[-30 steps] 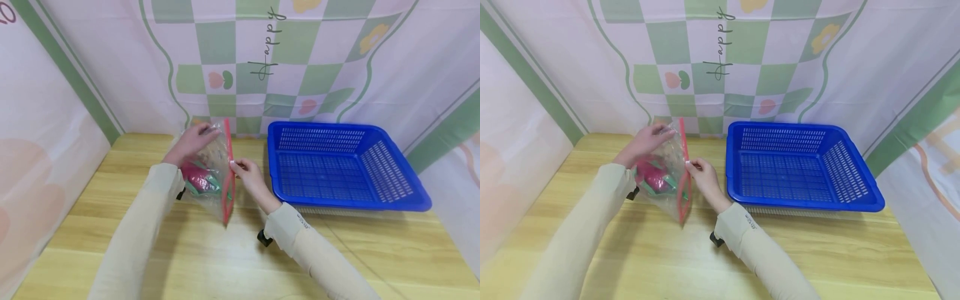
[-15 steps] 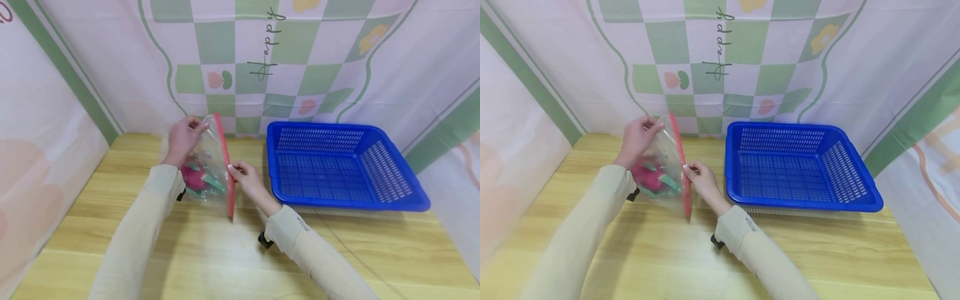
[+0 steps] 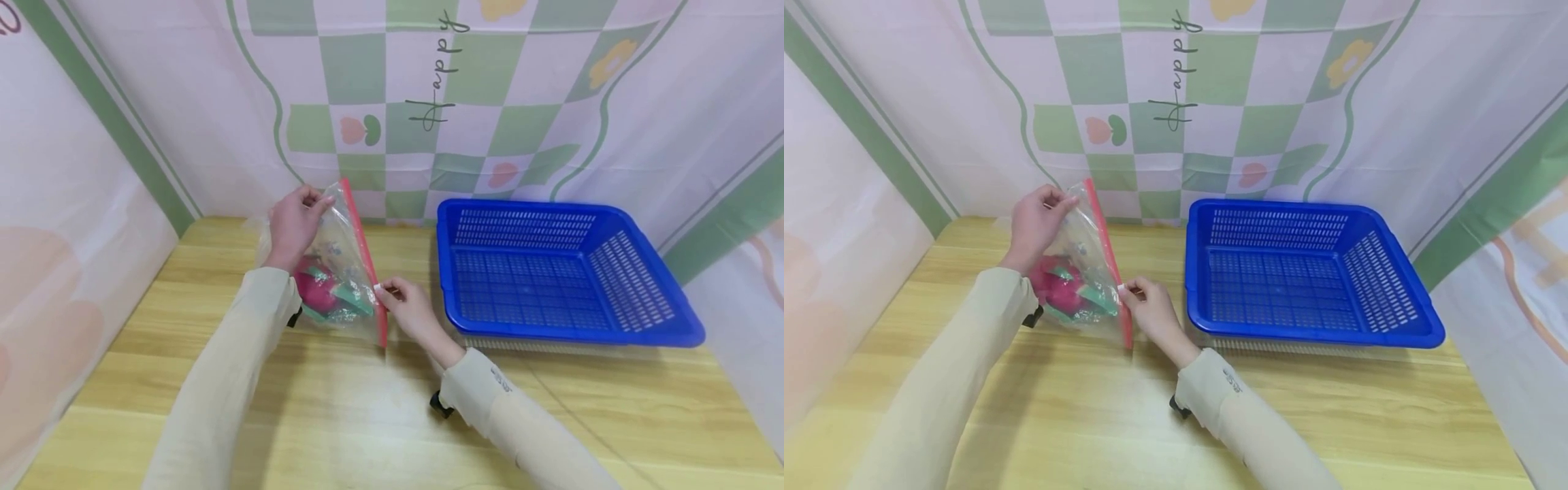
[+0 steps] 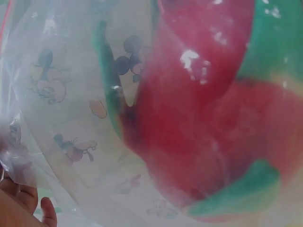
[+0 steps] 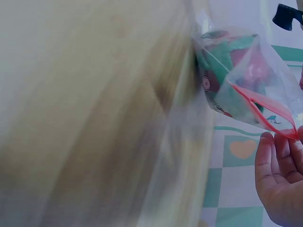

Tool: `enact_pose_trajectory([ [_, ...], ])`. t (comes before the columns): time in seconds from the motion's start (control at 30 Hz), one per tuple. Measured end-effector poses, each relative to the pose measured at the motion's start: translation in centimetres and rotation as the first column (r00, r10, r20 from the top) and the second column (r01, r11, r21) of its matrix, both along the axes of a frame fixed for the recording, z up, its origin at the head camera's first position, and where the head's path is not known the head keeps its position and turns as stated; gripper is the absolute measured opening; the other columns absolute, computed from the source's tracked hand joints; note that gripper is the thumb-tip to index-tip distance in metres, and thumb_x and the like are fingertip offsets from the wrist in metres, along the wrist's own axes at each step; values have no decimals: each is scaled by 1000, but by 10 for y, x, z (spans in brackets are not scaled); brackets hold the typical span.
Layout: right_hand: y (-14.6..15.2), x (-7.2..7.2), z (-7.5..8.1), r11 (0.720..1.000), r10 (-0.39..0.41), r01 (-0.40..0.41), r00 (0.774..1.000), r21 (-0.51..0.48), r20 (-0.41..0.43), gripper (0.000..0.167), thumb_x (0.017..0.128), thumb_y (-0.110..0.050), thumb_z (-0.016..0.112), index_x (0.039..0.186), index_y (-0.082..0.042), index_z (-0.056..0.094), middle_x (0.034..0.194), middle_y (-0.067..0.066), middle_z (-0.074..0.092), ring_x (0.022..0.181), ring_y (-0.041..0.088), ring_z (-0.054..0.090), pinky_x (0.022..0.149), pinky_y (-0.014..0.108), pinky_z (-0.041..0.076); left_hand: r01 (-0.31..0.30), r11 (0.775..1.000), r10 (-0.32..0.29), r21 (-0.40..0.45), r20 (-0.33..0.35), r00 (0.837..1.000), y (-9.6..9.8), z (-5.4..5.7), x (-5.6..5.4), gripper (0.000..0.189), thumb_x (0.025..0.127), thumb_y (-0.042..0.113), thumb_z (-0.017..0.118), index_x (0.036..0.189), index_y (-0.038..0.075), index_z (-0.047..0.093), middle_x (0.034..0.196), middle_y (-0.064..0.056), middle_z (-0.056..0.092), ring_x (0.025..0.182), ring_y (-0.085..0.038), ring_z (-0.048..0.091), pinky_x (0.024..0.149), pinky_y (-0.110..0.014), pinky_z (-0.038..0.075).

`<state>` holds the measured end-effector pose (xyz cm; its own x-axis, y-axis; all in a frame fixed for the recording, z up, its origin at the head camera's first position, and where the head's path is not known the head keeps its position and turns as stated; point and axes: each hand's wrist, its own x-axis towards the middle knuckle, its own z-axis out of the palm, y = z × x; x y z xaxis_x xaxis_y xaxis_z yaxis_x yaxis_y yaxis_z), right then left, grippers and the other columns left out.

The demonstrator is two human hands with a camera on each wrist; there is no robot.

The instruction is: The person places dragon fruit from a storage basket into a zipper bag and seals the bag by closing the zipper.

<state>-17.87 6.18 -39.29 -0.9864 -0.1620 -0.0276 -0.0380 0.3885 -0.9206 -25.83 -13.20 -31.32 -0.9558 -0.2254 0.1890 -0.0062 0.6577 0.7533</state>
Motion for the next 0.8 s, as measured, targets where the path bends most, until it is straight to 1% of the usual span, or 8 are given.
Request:
enact_pose_trajectory([
  [0.07,2,3,-2,1000,6,-6,1000,8,-14,16,92,-11,60,98,2,67,91,16,68,77,14,61,70,23,51,0,1000,0,-3,-4,1000,0,0,0,30,91,37,62,99,9,66,97,-11,68,87,-26,59,111,-43,25],
  [0.3,8,12,-10,997,32,-30,999,72,-14,15,92,-12,60,96,0,68,87,13,68,75,12,58,70,23,49,3,1000,-3,13,24,1000,-2,0,0,29,91,37,63,100,10,66,99,-9,68,91,-25,57,105,-44,32],
  [0.43,11,17,-13,992,45,-45,999,121,6,14,92,-13,60,94,-2,68,85,11,68,75,13,57,71,25,48,5,1000,-5,13,23,1000,-2,2,2,29,90,37,63,101,10,67,100,-9,69,93,-26,58,111,-45,27],
  [0.47,12,18,-13,991,50,-52,999,126,17,14,92,-14,60,94,-3,68,84,10,68,74,14,57,71,25,48,4,1000,-5,17,22,1000,-2,2,2,29,90,37,63,101,10,67,100,-9,69,93,-26,58,110,-45,28],
  [0.57,14,21,-15,989,72,-79,996,125,61,13,93,-13,59,94,-2,67,80,10,67,67,17,60,66,26,49,1,1000,-1,21,17,1000,-2,3,4,28,90,36,64,101,10,67,98,-10,69,91,-25,57,108,-44,30],
  [0.67,16,24,-16,989,92,-102,991,104,96,13,93,-11,58,94,0,66,75,12,67,60,20,61,58,27,49,-3,1000,2,31,13,1000,-2,2,5,27,89,35,65,100,11,68,96,-9,68,88,-23,56,100,-42,35],
  [0.73,17,25,-18,989,100,-110,989,97,105,13,93,-10,58,93,1,65,73,12,67,57,20,60,53,29,49,-5,999,4,33,10,1000,-1,2,6,26,89,35,65,99,11,68,94,-9,68,86,-22,55,98,-41,36],
  [0.8,18,27,-18,989,104,-116,987,97,120,13,93,-11,58,93,1,65,71,12,66,56,18,59,52,30,49,-8,999,8,36,11,1000,-1,2,6,26,89,35,66,98,11,68,93,-8,68,84,-21,55,93,-39,38],
])
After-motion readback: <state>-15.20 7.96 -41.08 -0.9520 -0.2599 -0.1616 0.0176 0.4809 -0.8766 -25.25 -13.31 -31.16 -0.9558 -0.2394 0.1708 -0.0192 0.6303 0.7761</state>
